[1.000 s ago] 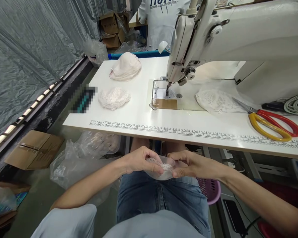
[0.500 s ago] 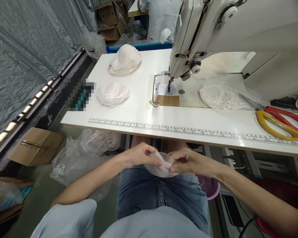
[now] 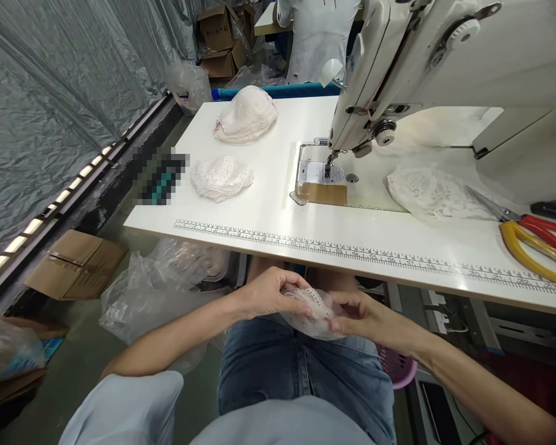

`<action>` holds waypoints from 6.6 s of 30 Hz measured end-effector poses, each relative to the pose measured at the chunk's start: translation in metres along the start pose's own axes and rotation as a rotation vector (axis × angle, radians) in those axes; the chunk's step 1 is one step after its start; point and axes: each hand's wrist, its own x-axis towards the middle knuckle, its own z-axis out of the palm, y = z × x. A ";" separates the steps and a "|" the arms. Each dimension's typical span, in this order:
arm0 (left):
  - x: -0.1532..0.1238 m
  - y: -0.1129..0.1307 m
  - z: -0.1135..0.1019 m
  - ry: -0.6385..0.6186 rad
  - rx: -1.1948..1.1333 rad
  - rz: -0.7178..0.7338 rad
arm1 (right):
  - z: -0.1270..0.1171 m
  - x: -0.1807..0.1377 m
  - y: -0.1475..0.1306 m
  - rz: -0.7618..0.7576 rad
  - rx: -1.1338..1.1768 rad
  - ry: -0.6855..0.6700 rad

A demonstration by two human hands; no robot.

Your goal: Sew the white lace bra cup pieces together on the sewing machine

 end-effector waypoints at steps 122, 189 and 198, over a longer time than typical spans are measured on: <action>-0.008 0.004 -0.002 0.176 -0.026 0.073 | 0.003 -0.001 -0.011 -0.026 0.039 0.201; 0.129 0.126 -0.069 0.312 1.756 0.671 | -0.113 0.054 -0.075 -0.647 -1.509 0.699; 0.147 0.138 -0.093 0.228 1.731 0.736 | -0.119 0.061 -0.070 -0.643 -1.558 0.735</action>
